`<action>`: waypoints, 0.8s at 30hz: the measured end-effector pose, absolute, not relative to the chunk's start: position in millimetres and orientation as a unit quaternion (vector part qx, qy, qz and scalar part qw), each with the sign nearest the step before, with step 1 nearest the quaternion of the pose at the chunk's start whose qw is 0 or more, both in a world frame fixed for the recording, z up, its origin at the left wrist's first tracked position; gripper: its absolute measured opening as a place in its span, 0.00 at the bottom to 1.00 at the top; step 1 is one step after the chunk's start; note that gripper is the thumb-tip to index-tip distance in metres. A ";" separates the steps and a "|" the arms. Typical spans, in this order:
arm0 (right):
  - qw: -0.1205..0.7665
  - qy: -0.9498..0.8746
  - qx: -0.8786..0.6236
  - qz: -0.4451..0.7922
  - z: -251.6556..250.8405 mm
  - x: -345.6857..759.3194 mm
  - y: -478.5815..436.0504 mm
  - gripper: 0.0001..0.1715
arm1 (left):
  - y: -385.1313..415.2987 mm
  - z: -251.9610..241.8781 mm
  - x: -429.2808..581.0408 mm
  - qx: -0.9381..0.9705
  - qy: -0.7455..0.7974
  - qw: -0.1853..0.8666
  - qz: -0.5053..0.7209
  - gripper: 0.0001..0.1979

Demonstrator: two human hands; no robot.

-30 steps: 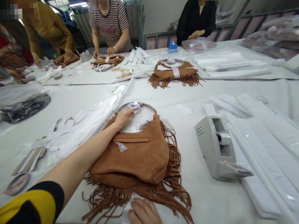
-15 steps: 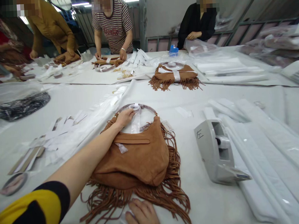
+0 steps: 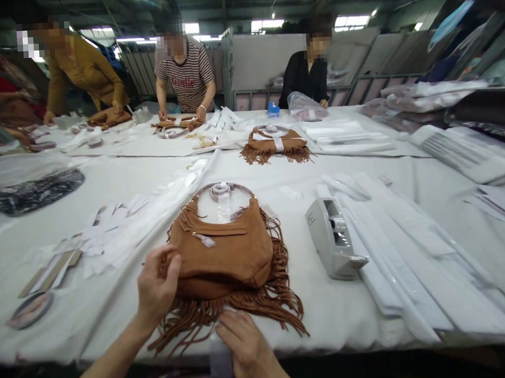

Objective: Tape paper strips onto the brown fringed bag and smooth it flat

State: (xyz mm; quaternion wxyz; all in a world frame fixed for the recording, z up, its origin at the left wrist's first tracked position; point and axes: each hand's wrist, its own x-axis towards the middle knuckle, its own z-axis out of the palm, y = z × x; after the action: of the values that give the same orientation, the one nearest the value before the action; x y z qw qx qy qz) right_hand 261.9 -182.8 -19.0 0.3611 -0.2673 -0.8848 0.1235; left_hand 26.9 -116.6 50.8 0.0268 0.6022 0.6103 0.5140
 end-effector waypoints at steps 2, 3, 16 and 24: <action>0.392 -0.872 -0.266 0.126 -19.0 265.8 -186.7 0.27 | -171.1 25.7 27.6 0.602 0.617 0.024 0.507 0.14; 0.407 -0.864 -0.273 0.116 -19.5 269.1 -188.5 0.26 | -191.1 12.2 28.7 0.615 0.617 0.015 0.490 0.16; 0.271 -0.802 -0.520 -0.112 -35.9 309.0 -164.6 0.11 | -195.6 -40.4 24.7 0.763 0.624 0.037 0.164 0.10; 0.298 -0.804 -0.501 -0.115 -27.7 319.1 -170.7 0.12 | -189.4 -51.5 -22.7 0.794 0.579 0.035 0.181 0.14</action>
State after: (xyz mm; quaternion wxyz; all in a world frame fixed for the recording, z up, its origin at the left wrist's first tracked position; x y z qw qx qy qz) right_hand 319.1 -170.7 -27.7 0.2980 -0.5009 -0.8043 -0.1154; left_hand -22.7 -189.4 -51.5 0.0350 0.7945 0.5786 0.1813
